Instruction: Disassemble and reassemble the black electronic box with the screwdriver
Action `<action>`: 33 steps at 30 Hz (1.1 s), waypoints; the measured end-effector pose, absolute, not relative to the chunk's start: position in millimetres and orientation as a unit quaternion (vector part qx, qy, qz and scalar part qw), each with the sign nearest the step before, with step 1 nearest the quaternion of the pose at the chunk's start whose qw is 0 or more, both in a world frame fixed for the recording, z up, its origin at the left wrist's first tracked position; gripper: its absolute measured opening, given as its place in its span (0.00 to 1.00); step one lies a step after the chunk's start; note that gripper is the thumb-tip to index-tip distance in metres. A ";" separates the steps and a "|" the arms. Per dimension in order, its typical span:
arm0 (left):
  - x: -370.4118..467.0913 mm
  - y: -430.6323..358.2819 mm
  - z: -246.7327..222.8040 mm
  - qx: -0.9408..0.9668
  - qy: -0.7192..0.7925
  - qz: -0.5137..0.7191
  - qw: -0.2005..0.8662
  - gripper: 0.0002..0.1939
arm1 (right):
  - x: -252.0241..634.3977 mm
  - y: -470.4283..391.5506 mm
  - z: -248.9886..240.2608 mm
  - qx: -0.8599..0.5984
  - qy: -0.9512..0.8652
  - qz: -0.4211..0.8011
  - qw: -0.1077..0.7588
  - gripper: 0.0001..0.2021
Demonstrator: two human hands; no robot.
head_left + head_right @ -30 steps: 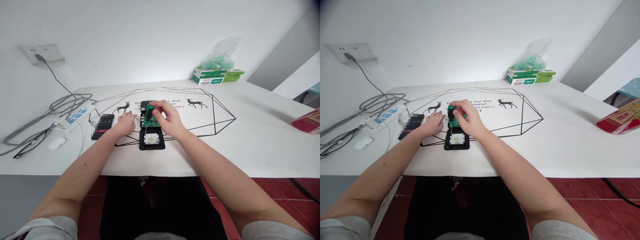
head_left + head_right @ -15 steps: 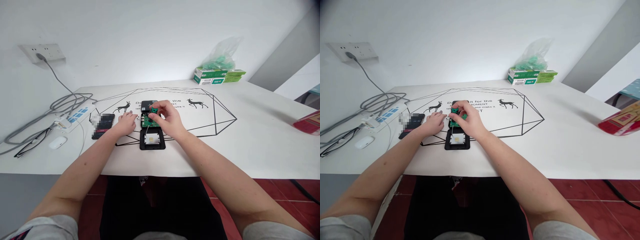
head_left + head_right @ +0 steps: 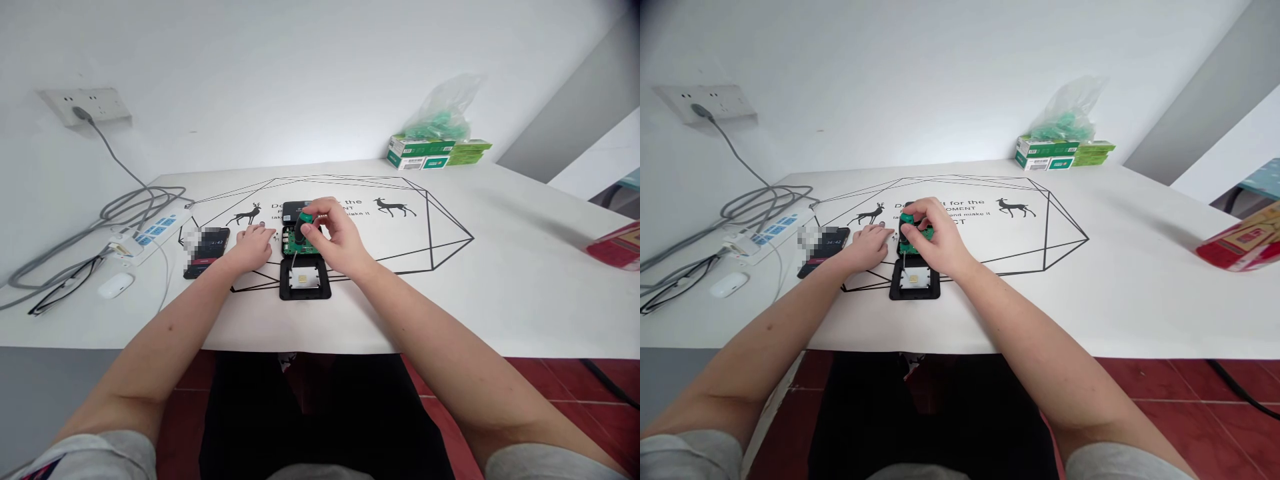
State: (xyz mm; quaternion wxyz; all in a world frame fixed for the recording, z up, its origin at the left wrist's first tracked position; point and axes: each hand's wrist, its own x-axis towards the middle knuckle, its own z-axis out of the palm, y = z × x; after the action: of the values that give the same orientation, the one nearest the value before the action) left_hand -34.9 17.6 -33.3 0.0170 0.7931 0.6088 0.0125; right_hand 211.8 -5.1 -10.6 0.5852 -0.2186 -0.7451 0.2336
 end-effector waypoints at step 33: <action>-34.6 16.6 -33.4 0.801 0.598 0.018 0.006 0.27 | 205.1 19.0 -34.2 -0.405 -0.669 0.269 0.562 0.13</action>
State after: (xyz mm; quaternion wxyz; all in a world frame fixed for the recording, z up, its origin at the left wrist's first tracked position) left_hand -34.6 16.6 -33.4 0.0062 0.8013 0.5980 0.0184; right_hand 205.1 19.0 -34.2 0.5619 -0.4052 -0.6693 0.2685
